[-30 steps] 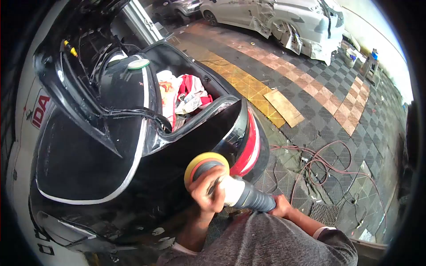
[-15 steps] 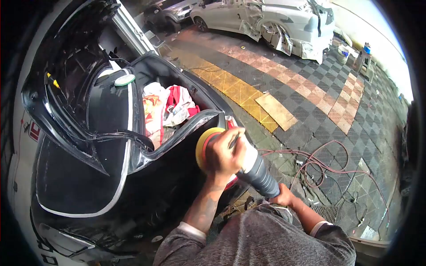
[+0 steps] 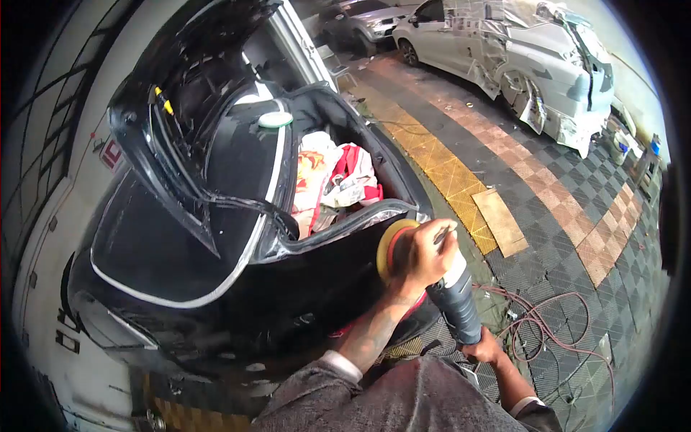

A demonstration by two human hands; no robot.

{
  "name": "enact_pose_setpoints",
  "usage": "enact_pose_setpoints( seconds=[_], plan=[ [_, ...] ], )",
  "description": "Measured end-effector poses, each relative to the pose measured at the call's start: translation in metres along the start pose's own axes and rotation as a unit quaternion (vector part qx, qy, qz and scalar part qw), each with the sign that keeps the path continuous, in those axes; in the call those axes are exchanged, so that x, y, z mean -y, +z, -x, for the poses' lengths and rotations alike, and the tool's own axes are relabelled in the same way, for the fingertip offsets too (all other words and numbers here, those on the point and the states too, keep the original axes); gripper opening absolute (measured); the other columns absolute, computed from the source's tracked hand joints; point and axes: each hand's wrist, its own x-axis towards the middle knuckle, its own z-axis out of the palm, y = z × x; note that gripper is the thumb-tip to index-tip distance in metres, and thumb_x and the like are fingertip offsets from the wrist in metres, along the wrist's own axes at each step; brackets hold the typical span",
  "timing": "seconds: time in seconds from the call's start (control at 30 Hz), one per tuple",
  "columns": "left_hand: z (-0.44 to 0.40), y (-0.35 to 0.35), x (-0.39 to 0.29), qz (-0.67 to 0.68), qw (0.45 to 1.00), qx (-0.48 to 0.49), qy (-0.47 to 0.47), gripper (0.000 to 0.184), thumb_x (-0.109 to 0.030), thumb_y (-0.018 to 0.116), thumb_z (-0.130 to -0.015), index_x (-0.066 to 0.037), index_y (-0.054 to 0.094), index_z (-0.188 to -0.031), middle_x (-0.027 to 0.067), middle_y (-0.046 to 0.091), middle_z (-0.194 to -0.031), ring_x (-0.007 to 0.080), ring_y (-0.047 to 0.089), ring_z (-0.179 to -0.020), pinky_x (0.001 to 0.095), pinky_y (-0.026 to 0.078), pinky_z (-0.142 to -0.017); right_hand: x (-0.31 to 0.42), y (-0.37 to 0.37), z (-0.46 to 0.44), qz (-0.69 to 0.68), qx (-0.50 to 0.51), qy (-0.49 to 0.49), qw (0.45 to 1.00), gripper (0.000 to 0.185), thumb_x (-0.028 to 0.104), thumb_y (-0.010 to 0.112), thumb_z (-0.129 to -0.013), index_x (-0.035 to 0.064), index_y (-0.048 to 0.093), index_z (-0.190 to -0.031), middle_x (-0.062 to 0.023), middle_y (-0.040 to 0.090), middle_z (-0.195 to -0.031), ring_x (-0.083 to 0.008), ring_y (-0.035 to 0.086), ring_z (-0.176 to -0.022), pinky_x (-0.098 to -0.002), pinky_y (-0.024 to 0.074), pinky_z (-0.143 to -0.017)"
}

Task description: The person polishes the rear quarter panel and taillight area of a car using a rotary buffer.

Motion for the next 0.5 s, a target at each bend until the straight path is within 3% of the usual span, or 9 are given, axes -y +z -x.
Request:
enact_pose_setpoints(
  seconds=[0.1,0.17,0.2,0.3,0.37,0.43,0.5],
  plan=[
    [0.005,0.002,0.002,0.024,0.999,0.019,-0.014,0.017,-0.003,0.065,-0.091,0.007,0.070,-0.104,0.0157,0.075,-0.090,0.0234,0.075,-0.083,0.0328,0.057,-0.076,-0.024,0.008,-0.009,0.000,0.030,0.019,0.999,0.034,0.012,0.083,-0.070,0.0009,0.071,-0.100,-0.0063,0.074,-0.093,-0.0178,0.069,-0.075,-0.0356,0.0551,-0.069],
    [0.019,-0.011,-0.013,-0.009,0.999,0.026,0.022,0.017,-0.002,0.066,-0.089,0.005,0.070,-0.104,0.0159,0.074,-0.090,0.0259,0.075,-0.081,0.0330,0.057,-0.076,-0.057,0.029,-0.005,-0.037,-0.059,0.008,0.998,0.035,0.015,0.084,-0.070,0.0010,0.072,-0.099,-0.0076,0.074,-0.094,-0.0164,0.070,-0.082,-0.0356,0.0559,-0.075],
    [0.030,-0.020,-0.020,0.002,1.000,0.031,0.000,0.018,-0.002,0.066,-0.088,0.004,0.071,-0.104,0.0163,0.074,-0.090,0.0275,0.075,-0.082,0.0345,0.058,-0.076,-0.046,0.034,-0.004,0.010,0.010,0.021,1.000,0.041,0.020,0.087,-0.068,0.0008,0.072,-0.100,-0.0086,0.074,-0.095,-0.0188,0.070,-0.088,-0.0377,0.0563,-0.083],
    [0.064,-0.055,-0.031,-0.028,0.998,0.024,0.047,0.023,-0.004,0.066,-0.088,0.006,0.072,-0.108,0.0185,0.076,-0.098,0.0287,0.076,-0.089,0.0369,0.059,-0.082,-0.023,0.070,0.015,0.071,-0.041,-0.001,0.997,0.044,0.022,0.088,-0.065,-0.0001,0.072,-0.100,-0.0088,0.075,-0.096,-0.0216,0.071,-0.089,-0.0402,0.0567,-0.085],
    [0.083,-0.079,-0.044,-0.032,0.997,0.016,0.070,0.019,0.001,0.066,-0.087,0.007,0.072,-0.104,0.0207,0.075,-0.098,0.0321,0.076,-0.089,0.0378,0.060,-0.080,-0.035,0.087,0.016,0.090,-0.013,0.035,0.995,0.051,0.025,0.089,-0.062,-0.0029,0.072,-0.102,-0.0132,0.077,-0.099,-0.0257,0.074,-0.092,-0.0422,0.0569,-0.087],
    [0.110,-0.106,-0.042,-0.040,0.996,0.013,0.076,0.022,-0.001,0.064,-0.087,0.009,0.072,-0.104,0.0211,0.075,-0.099,0.0323,0.076,-0.091,0.0390,0.061,-0.083,-0.006,0.109,0.023,0.176,0.009,-0.004,0.984,0.050,0.034,0.086,-0.065,0.0024,0.076,-0.102,-0.0192,0.077,-0.095,-0.0309,0.077,-0.091,-0.0433,0.0579,-0.084],
    [0.143,-0.132,-0.041,-0.037,0.998,-0.010,0.058,0.024,-0.004,0.063,-0.087,0.011,0.072,-0.103,0.0230,0.075,-0.099,0.0341,0.076,-0.092,0.0412,0.061,-0.085,-0.010,0.133,0.028,0.163,0.001,-0.017,0.987,0.050,0.034,0.085,-0.065,0.0037,0.075,-0.104,-0.0197,0.077,-0.098,-0.0339,0.076,-0.093,-0.0445,0.0577,-0.085]
  ],
)
